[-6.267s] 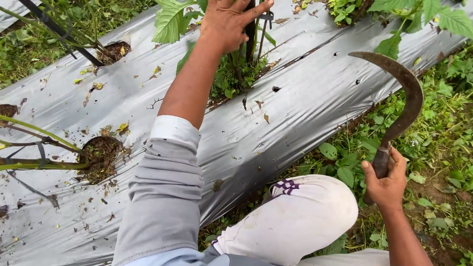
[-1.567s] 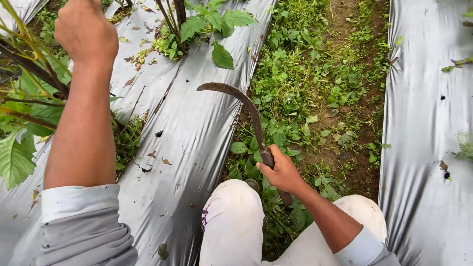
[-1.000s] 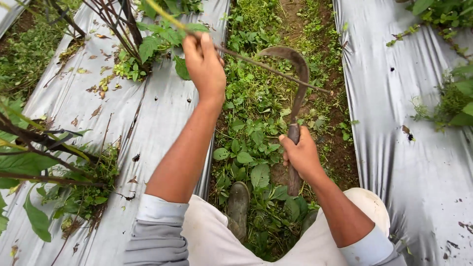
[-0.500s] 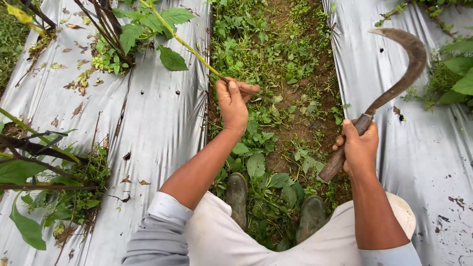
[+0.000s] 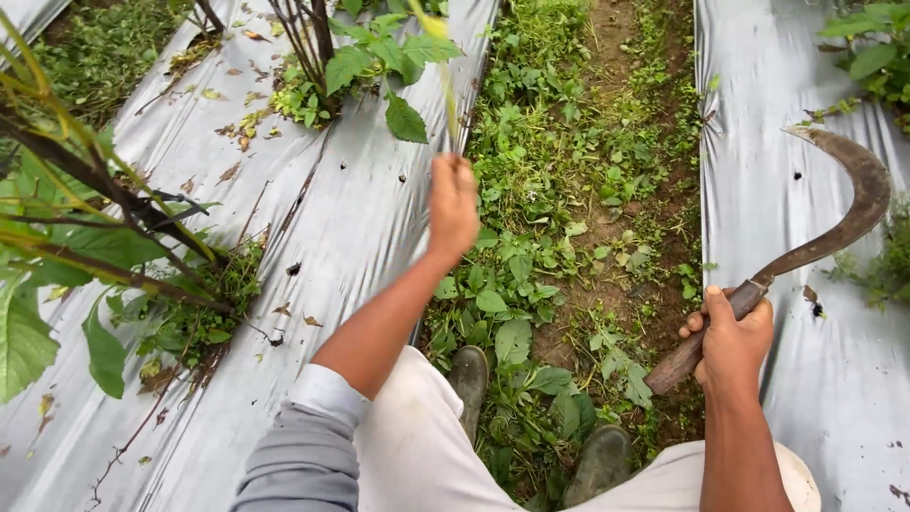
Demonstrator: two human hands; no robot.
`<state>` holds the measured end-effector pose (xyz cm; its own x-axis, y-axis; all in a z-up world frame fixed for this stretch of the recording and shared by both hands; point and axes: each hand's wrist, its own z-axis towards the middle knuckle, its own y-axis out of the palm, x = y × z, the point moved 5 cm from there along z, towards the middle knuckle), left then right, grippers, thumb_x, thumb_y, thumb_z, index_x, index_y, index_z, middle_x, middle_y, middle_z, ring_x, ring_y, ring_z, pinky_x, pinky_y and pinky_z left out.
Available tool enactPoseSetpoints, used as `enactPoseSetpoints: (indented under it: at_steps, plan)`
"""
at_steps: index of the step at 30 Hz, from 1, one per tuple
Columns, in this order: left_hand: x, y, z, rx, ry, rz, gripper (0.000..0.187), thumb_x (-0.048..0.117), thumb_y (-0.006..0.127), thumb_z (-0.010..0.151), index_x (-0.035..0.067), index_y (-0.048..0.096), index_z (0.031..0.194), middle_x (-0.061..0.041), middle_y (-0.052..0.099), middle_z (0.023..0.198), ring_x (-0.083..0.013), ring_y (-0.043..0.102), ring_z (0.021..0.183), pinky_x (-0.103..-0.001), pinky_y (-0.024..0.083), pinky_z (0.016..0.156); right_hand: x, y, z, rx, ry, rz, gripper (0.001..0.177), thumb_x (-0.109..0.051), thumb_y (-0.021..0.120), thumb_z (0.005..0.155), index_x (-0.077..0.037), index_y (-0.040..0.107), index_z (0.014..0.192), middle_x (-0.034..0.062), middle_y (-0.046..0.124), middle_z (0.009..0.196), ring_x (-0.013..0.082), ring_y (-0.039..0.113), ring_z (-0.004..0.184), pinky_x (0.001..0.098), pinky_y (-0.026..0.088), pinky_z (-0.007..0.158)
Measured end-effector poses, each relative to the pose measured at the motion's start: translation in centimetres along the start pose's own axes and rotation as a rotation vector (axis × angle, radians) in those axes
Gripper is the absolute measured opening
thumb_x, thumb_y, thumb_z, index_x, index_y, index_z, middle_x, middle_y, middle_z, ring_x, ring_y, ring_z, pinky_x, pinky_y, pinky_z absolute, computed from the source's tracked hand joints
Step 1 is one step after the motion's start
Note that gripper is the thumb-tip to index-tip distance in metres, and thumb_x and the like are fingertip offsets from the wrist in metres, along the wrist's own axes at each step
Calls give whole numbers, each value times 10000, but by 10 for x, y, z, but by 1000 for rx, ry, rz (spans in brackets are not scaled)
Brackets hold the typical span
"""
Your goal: The person uses a sickle to cut weeds and clear debris around the base of plants growing through a plastic mulch sheet. They pull out the cut weeds by hand and toss them aside, moving along the row to clear the area around each plant.
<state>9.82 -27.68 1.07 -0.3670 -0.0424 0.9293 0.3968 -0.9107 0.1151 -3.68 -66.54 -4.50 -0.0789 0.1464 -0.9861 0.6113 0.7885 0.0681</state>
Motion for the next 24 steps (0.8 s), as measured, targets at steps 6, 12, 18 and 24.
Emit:
enactPoseSetpoints:
  at_steps: [6, 12, 18, 24]
  plan:
    - [-85, 45, -149, -1576, -318, 1134, 310, 45, 472, 1000, 129, 583, 1277, -12, 499, 807, -145, 492, 666, -273, 435, 497, -5, 10, -11, -44, -37, 26, 245, -63, 608, 1036, -154, 384, 1069, 60, 462, 799, 139, 461, 528, 308, 445, 468]
    - [-106, 42, -75, -1308, -13, 1102, 402, 47, 474, 1000, 223, 639, 1321, -28, 646, 795, -161, 609, 643, -285, 477, 582, -9, 4, -19, -232, -390, -248, 234, 21, 671, 989, -8, 498, 1143, 168, 631, 753, 217, 620, 552, 368, 532, 547]
    - [-66, 2, -22, -963, 367, 1359, 241, 197, 487, 1052, 248, 709, 975, 39, 632, 741, -191, 589, 766, -347, 411, 731, 32, 13, -14, -276, -572, -712, 228, -191, 776, 981, -52, 614, 1060, 195, 610, 589, 372, 603, 468, 456, 416, 481]
    - [-54, -14, -12, -827, 598, 1413, 239, 151, 506, 1006, 267, 699, 925, 68, 655, 745, -171, 577, 827, -357, 377, 783, 60, 43, -21, -448, -629, -1055, 269, -224, 771, 922, -40, 617, 1043, 173, 635, 552, 379, 662, 510, 439, 482, 521]
